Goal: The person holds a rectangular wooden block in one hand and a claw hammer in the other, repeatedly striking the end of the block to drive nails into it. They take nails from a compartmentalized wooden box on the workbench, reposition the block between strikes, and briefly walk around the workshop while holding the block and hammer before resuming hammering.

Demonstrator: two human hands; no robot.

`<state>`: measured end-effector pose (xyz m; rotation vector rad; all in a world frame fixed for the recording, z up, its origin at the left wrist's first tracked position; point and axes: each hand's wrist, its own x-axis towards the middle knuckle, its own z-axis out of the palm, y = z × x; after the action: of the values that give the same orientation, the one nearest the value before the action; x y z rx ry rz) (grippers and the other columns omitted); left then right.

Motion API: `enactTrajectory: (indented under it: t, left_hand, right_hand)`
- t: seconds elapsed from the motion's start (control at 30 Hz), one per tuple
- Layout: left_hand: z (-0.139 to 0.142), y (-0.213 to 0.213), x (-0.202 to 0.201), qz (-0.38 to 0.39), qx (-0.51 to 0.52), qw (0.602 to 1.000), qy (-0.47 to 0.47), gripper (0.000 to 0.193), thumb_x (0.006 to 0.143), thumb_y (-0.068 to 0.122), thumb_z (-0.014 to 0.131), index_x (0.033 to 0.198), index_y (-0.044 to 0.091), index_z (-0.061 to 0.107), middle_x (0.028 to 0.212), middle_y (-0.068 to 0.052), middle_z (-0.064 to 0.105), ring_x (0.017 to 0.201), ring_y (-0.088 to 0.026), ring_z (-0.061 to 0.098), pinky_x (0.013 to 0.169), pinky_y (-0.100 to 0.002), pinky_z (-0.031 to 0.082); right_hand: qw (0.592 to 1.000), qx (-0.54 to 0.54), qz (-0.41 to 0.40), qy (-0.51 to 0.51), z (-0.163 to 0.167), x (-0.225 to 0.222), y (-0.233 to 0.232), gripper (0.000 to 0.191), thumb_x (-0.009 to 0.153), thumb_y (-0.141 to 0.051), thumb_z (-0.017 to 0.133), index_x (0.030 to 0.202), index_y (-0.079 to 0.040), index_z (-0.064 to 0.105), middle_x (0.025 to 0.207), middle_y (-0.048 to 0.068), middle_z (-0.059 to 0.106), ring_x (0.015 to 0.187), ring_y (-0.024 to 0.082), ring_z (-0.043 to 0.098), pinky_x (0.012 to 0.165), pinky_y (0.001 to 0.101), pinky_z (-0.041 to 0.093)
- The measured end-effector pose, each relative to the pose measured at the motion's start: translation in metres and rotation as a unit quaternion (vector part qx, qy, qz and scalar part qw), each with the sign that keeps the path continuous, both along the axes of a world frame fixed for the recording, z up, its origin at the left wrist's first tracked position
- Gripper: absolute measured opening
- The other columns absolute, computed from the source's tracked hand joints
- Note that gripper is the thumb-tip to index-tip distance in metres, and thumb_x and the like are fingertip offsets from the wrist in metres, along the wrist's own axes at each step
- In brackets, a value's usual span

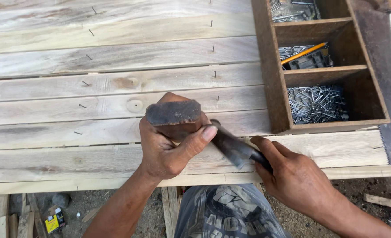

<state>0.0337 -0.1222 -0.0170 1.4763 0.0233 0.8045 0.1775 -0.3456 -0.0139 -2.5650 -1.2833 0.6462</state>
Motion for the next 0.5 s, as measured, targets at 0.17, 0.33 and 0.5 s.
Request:
enactTrajectory:
  t: [0.17,0.33,0.5]
  left_hand:
    - [-0.003,0.002,-0.003,-0.046,-0.037,0.998,-0.006,0.014,0.092,0.005,0.078,0.104,0.005,0.07,0.097,-0.007,0.07,0.096,-0.015,0.073,0.082,-0.033,0.066]
    - [-0.01,0.008,-0.009,-0.068,-0.061,0.995,-0.027,0.008,0.097,0.006,0.076,0.101,0.006,0.069,0.09,-0.005,0.069,0.096,-0.017,0.073,0.084,-0.036,0.063]
    - [-0.018,0.015,-0.009,-0.058,-0.073,0.995,-0.024,0.01,0.095,0.009,0.077,0.098,0.007,0.068,0.088,-0.004,0.07,0.089,-0.014,0.072,0.08,-0.034,0.063]
  right_hand:
    - [0.999,0.047,0.023,0.009,0.007,0.001,0.002,0.055,0.084,-0.028,0.072,0.134,-0.009,0.058,0.077,0.012,0.074,0.042,0.024,0.071,0.036,0.0396,0.057]
    - [0.995,0.043,-0.046,0.076,0.007,0.005,0.007,0.047,0.087,-0.04,0.072,0.127,-0.014,0.068,0.058,0.007,0.069,0.034,0.02,0.065,0.029,0.0368,0.05]
    - [0.985,0.165,-0.044,0.002,0.003,0.002,0.01,0.048,0.085,-0.036,0.071,0.121,-0.004,0.065,0.043,0.008,0.064,0.034,0.021,0.061,0.026,0.0363,0.048]
